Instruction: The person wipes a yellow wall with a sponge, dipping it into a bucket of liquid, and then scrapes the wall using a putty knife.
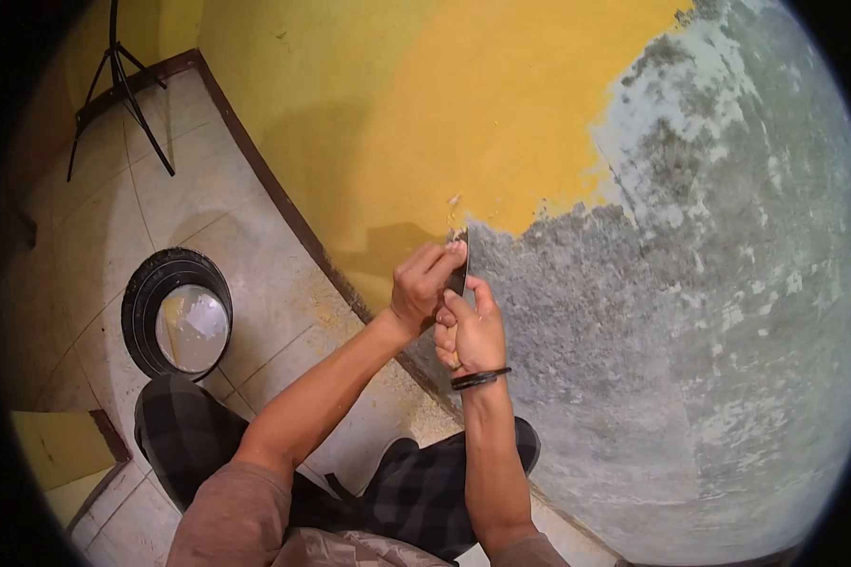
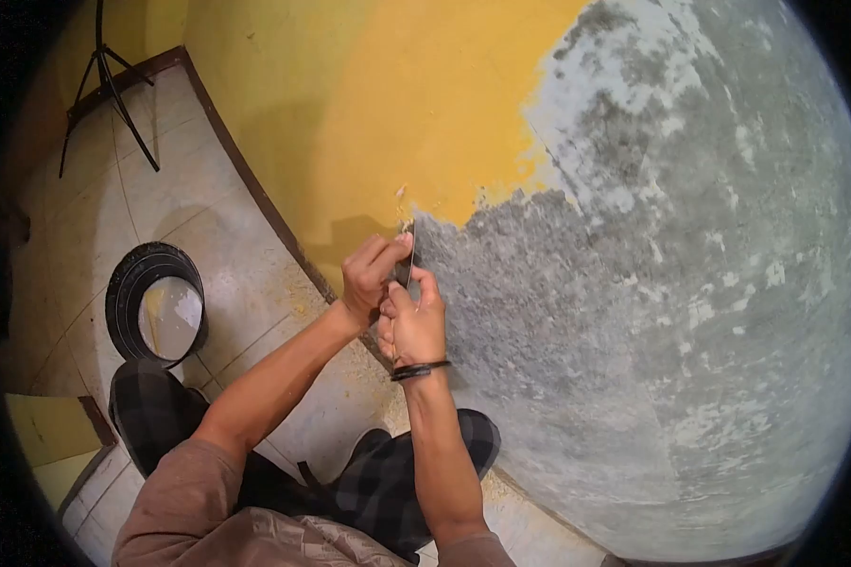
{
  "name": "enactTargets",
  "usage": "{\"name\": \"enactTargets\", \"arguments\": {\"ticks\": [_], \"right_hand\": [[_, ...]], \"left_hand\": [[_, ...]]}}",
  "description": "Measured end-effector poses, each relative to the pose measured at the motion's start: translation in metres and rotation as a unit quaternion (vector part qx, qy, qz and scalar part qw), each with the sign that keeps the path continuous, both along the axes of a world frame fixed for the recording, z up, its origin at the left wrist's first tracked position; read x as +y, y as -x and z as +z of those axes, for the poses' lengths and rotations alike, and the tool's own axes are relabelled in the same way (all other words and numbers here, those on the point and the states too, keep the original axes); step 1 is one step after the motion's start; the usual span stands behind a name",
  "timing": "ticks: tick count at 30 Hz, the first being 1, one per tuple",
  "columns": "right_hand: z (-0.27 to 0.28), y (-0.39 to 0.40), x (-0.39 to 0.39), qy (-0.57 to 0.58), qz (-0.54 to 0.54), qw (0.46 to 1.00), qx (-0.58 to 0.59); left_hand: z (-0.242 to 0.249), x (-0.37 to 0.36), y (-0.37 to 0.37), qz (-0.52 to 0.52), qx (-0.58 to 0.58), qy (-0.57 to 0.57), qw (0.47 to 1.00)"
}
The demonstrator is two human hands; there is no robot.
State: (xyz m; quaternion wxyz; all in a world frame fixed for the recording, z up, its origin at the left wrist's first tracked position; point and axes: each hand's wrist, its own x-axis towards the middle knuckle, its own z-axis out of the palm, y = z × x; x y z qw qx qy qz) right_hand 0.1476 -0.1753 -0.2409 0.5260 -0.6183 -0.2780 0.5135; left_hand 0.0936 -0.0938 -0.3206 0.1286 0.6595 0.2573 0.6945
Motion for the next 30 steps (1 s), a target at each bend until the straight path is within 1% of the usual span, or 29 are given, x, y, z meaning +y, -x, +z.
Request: {"name": "enactTargets", "arguments": {"ticks": [3,4,6,7,9,11,13,15,17,18,19,21,22,23,24,25,26,28,29,30], "right_hand": [[0.006,-0.002,-0.007,-0.006,-0.016,1.000,0.019],[0.002,-0.005,-0.009,-0.019,-0.004,1.000,0.022],[-0.002,-0.003,0.005,-0.029,0.007,0.999,0.018],[-0.005,-0.003,0.006,-0.027,0.007,1.000,0.015],[-0.002,0.003,0.017,0.000,0.000,1.000,0.013],[0.000,0.002,0.014,-0.009,0.003,1.000,0.020],[-0.001,0.007,-0.001,-0.025,-0.020,0.999,-0.005],[-0.005,0.000,0.003,-0.024,-0.006,1.000,0.000],[-0.009,0.002,0.013,-0.035,0.000,0.999,0.029],[-0.005,0.004,0.019,-0.013,-0.003,1.000,0.012],[-0.001,0.009,0.023,0.004,-0.006,1.000,0.012],[-0.001,0.009,0.020,-0.020,0.006,1.000,0.020],[-0.004,0.008,0.009,-0.020,0.009,1.000,0.022],[-0.006,0.005,-0.001,-0.025,-0.003,0.999,0.019],[-0.006,0.002,-0.005,-0.029,-0.016,0.999,0.015],[-0.001,-0.001,-0.003,-0.009,-0.018,1.000,0.011],[-0.003,-0.002,0.004,-0.019,-0.008,0.999,0.027],[-0.001,0.003,0.024,-0.019,0.009,0.999,0.035],[-0.001,0.010,0.030,-0.013,0.012,0.999,0.031],[-0.003,0.011,0.029,-0.021,0.027,0.999,0.001]], "left_hand": [[0.004,-0.009,-0.005,0.007,-0.003,0.032,0.999],[0.002,-0.004,-0.008,0.012,-0.004,0.025,1.000],[-0.008,0.006,-0.018,0.053,-0.060,-0.037,0.996],[-0.005,0.012,-0.015,0.053,-0.062,-0.037,0.996],[0.000,0.013,-0.002,0.040,-0.048,0.000,0.998],[0.005,0.003,0.004,0.048,-0.043,-0.006,0.998],[0.000,0.002,0.001,0.008,-0.024,-0.012,1.000],[-0.007,0.007,-0.010,0.018,-0.050,-0.001,0.999],[-0.005,0.011,-0.003,0.052,-0.032,0.002,0.998],[-0.003,0.016,0.003,0.054,-0.027,-0.013,0.998],[-0.002,0.014,0.003,0.047,-0.026,-0.010,0.998],[0.001,0.017,0.007,0.031,-0.043,-0.003,0.999],[0.002,0.009,0.009,0.016,-0.011,0.011,1.000],[-0.003,0.006,0.001,0.001,-0.028,-0.013,1.000],[-0.008,0.004,-0.007,0.005,-0.033,-0.014,0.999],[-0.005,0.004,-0.009,0.007,-0.040,-0.014,0.999],[-0.006,0.011,-0.005,0.008,-0.039,-0.016,0.999],[-0.007,0.018,0.003,0.062,0.025,0.036,0.997],[-0.004,0.011,0.003,0.044,0.031,0.043,0.998],[0.005,0.016,0.010,0.038,0.016,0.029,0.999]]}}
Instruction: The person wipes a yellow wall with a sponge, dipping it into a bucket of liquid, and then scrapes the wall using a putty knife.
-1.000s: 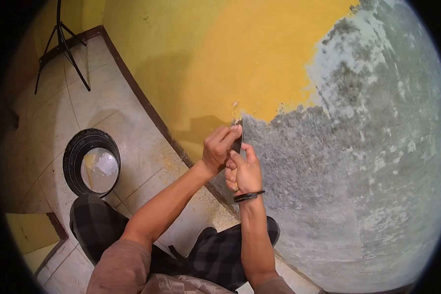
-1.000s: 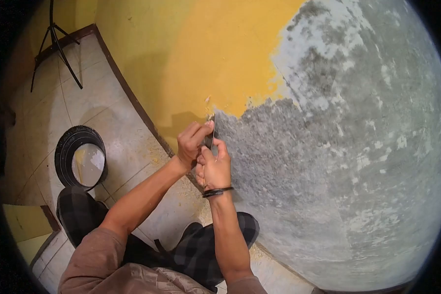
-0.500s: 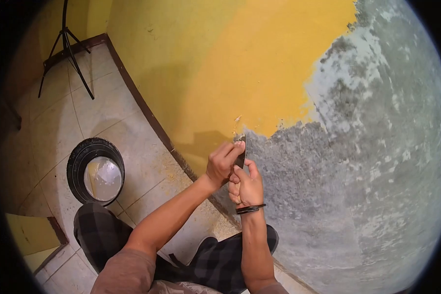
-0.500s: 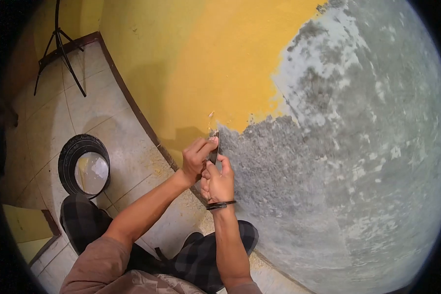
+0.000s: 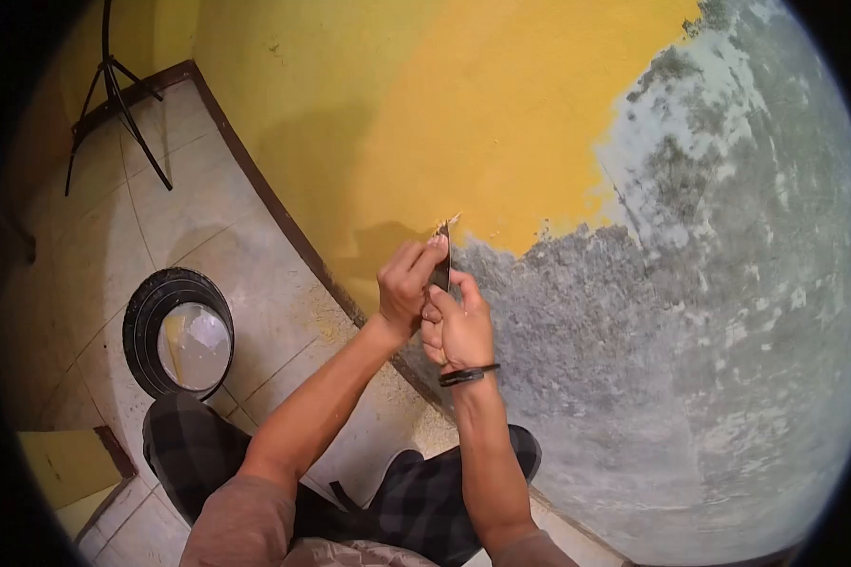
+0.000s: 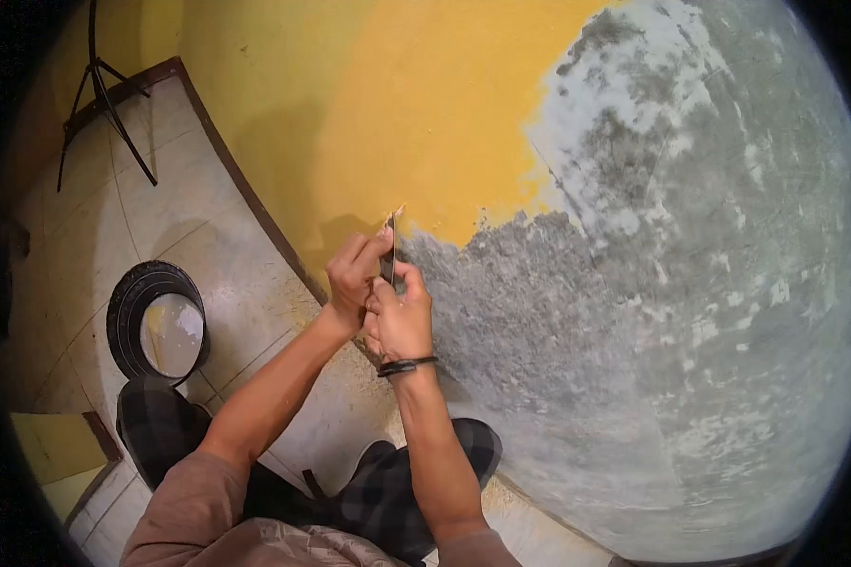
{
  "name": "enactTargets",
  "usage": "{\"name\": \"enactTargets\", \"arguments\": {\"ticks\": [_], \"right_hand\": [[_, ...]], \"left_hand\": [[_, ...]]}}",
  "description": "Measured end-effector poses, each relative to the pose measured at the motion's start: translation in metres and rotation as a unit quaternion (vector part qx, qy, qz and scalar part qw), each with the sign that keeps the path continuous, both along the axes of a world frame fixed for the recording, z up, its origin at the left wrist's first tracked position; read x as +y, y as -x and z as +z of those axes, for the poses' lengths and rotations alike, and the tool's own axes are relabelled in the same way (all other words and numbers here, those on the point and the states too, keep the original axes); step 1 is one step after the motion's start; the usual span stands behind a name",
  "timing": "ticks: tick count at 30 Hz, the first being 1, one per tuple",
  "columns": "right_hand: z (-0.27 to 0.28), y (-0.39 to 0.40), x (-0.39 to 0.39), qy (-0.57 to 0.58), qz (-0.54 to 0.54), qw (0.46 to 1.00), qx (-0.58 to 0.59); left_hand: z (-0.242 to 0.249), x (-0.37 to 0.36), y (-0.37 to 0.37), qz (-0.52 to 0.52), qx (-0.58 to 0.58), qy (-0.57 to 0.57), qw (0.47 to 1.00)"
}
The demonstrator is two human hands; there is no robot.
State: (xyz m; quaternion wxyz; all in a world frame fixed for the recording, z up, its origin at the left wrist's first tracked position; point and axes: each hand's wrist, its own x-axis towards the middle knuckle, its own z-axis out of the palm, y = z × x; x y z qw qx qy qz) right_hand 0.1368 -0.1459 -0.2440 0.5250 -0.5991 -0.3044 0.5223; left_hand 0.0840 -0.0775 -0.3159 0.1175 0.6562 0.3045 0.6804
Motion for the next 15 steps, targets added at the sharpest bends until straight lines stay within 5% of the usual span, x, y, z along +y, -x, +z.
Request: {"name": "enactTargets", "arguments": {"ticks": [15], "right_hand": [[0.005,-0.012,-0.037,-0.006,-0.018,1.000,-0.002]], "left_hand": [[-0.005,-0.005,-0.013,-0.027,-0.042,-0.062,0.997]]}}
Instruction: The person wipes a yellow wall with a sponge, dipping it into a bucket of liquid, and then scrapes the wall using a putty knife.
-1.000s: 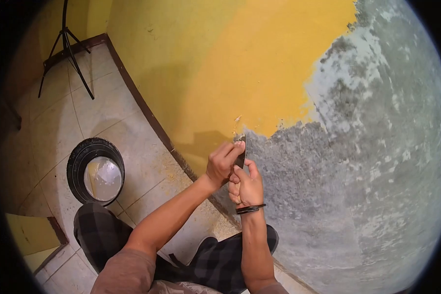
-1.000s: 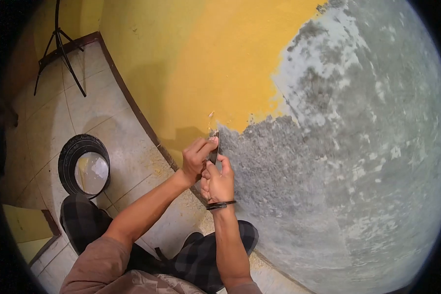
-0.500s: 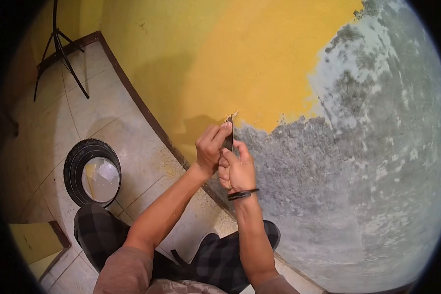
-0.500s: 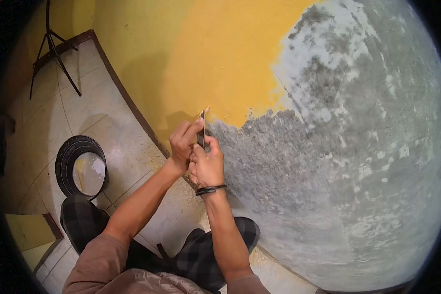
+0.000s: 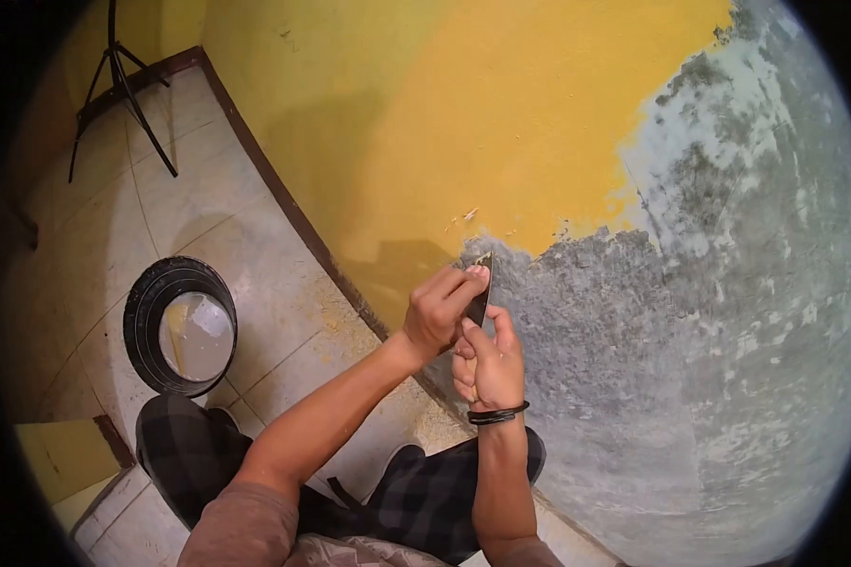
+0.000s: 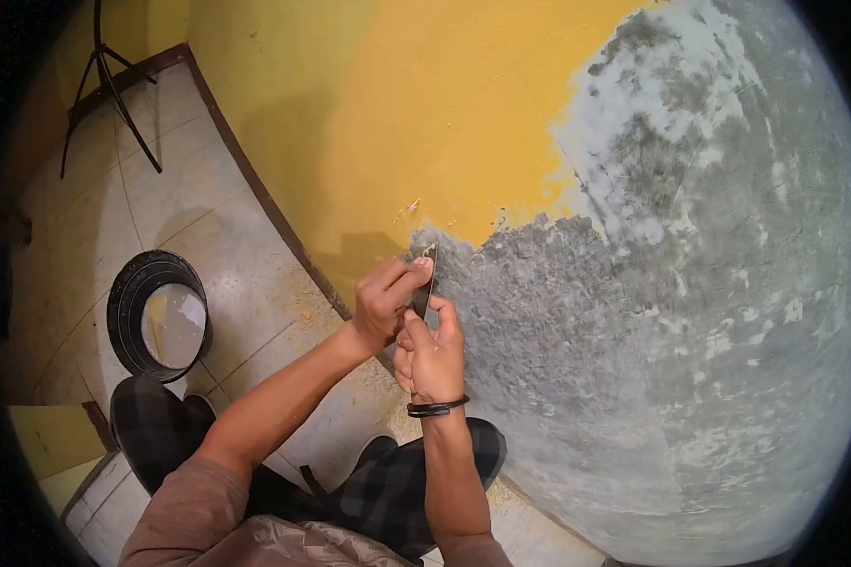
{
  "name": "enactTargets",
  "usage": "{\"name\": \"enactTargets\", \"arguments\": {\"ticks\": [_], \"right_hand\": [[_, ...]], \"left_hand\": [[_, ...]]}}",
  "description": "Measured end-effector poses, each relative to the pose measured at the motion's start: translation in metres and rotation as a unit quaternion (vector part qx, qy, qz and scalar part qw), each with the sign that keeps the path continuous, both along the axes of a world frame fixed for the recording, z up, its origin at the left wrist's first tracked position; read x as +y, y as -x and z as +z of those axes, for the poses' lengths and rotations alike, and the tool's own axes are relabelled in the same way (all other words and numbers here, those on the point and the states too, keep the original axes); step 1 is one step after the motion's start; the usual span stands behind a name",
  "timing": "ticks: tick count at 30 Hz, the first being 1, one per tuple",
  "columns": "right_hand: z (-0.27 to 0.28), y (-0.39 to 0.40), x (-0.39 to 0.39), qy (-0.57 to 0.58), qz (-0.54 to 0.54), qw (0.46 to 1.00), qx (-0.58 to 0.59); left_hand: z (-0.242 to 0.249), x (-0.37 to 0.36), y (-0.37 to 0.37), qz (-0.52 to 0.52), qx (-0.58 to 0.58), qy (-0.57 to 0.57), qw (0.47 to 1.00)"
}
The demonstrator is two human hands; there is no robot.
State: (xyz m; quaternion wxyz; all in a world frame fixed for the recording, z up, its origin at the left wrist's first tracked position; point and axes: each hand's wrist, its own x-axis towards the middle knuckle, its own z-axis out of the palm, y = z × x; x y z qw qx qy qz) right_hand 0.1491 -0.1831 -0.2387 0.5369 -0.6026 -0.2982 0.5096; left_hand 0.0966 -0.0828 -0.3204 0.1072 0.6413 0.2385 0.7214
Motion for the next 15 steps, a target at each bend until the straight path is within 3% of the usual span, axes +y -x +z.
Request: {"name": "enactTargets", "arguments": {"ticks": [7,12,15], "right_hand": [[0.005,0.007,0.017,0.021,0.016,1.000,0.008],[0.003,0.000,0.018,0.007,0.009,0.999,0.042],[0.011,0.007,0.023,0.022,0.013,0.999,0.023]], "left_hand": [[0.008,-0.003,0.013,-0.002,0.038,0.069,0.997],[-0.005,0.004,-0.002,-0.007,0.005,0.024,1.000],[0.018,-0.004,0.017,-0.002,0.048,0.077,0.996]]}}
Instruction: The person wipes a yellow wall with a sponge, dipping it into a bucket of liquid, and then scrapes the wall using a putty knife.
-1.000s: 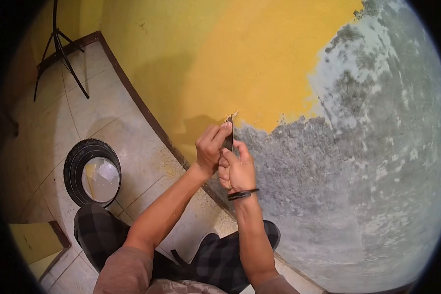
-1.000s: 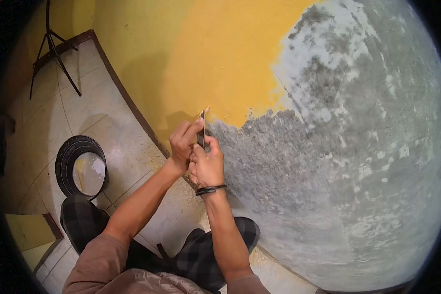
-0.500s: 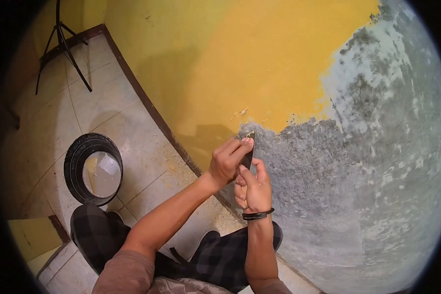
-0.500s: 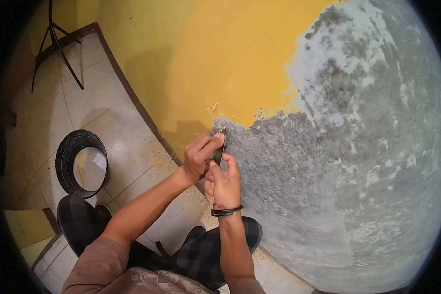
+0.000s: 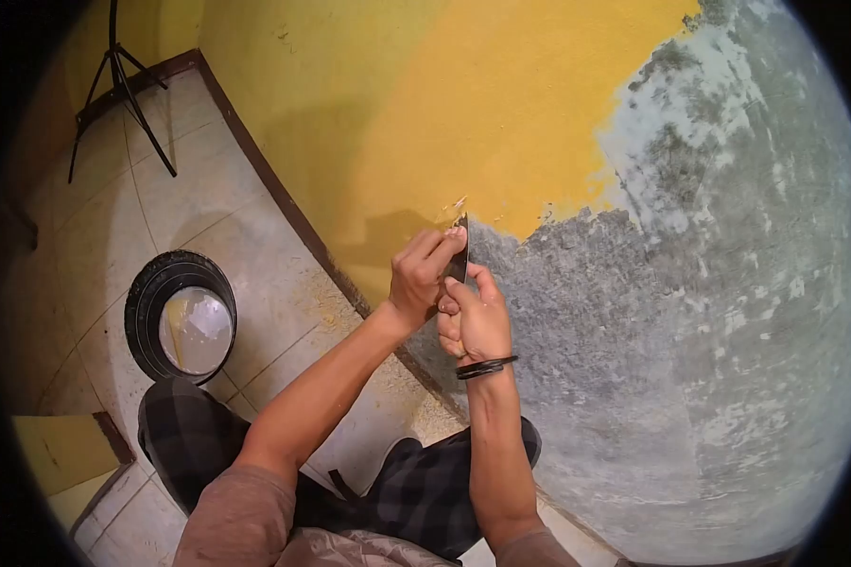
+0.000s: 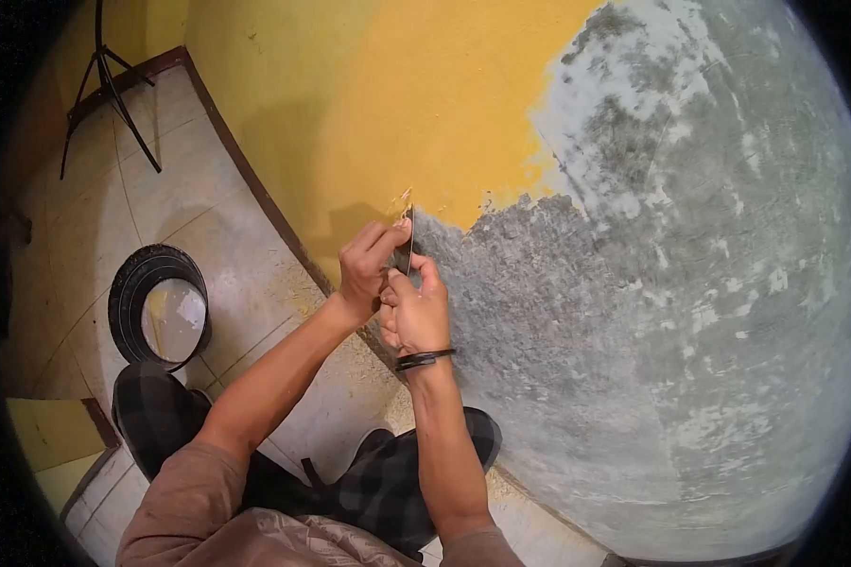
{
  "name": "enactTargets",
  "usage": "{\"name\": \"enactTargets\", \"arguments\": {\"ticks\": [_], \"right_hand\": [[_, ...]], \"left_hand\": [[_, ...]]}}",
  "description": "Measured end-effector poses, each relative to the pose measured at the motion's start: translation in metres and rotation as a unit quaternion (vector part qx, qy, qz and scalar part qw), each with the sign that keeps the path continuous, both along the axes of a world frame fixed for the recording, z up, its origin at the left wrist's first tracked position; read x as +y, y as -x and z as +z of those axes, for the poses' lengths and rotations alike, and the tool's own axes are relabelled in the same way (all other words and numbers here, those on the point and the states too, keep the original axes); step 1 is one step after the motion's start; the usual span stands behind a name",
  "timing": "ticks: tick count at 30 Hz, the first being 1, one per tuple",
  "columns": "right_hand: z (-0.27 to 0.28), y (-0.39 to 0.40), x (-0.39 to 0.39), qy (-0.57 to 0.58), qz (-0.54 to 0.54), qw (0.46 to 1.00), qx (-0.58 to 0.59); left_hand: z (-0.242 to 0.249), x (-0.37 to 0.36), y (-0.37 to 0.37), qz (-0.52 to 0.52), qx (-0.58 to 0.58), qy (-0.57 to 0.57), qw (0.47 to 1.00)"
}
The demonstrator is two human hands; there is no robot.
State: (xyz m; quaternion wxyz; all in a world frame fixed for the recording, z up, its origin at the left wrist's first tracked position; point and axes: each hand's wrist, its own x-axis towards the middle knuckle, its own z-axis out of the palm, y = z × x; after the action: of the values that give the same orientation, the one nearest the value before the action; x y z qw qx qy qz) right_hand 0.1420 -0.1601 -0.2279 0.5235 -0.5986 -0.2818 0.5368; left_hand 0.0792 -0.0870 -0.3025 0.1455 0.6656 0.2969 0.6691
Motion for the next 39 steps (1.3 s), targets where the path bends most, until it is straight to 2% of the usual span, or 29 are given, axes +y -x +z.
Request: {"name": "enactTargets", "arguments": {"ticks": [3,5,7,9,12,13,16,19,23,25,29,32,37,39], "right_hand": [[-0.004,-0.004,-0.017,-0.020,-0.015,1.000,-0.016],[-0.004,-0.005,-0.006,-0.013,-0.009,1.000,-0.016],[-0.005,-0.008,0.017,-0.007,0.013,1.000,0.007],[0.001,-0.002,0.023,-0.002,0.034,0.999,-0.011],[-0.003,0.002,0.002,-0.015,-0.009,1.000,-0.020],[-0.001,0.001,-0.009,-0.009,-0.010,1.000,-0.009],[0.001,0.001,-0.004,0.013,-0.010,1.000,0.004],[0.005,0.015,0.001,0.012,-0.006,0.997,-0.070],[0.005,-0.026,-0.013,0.011,0.058,0.998,0.000],[0.002,-0.033,-0.023,-0.011,0.100,0.995,0.014],[-0.017,-0.046,-0.056,-0.051,0.107,0.991,0.057],[-0.019,-0.040,-0.061,-0.002,0.044,0.997,0.062],[-0.031,-0.030,-0.058,-0.011,0.011,0.999,0.047],[-0.042,-0.033,-0.053,-0.016,-0.009,0.998,-0.057]], "left_hand": [[-0.014,-0.003,-0.015,-0.027,-0.034,-0.028,0.999],[-0.013,0.010,-0.014,0.001,-0.045,-0.064,0.997],[-0.013,0.019,-0.007,0.048,-0.021,-0.029,0.998],[0.000,0.020,0.000,0.052,-0.040,-0.029,0.997],[-0.007,0.010,0.000,-0.008,-0.026,-0.024,0.999],[-0.015,0.007,-0.013,-0.017,-0.062,-0.037,0.997],[-0.014,0.009,-0.010,-0.030,-0.064,-0.014,0.997],[-0.010,0.004,-0.003,-0.045,-0.013,0.007,0.999],[-0.004,-0.007,-0.009,0.000,-0.025,-0.023,0.999],[-0.008,-0.018,-0.009,-0.034,0.003,0.000,0.999],[-0.018,-0.045,-0.019,-0.055,0.037,0.029,0.997],[-0.019,-0.052,-0.022,-0.051,0.040,0.033,0.997],[-0.022,-0.049,-0.028,-0.003,0.037,-0.009,0.999],[-0.028,-0.047,-0.035,0.010,0.028,-0.014,0.999]]}}
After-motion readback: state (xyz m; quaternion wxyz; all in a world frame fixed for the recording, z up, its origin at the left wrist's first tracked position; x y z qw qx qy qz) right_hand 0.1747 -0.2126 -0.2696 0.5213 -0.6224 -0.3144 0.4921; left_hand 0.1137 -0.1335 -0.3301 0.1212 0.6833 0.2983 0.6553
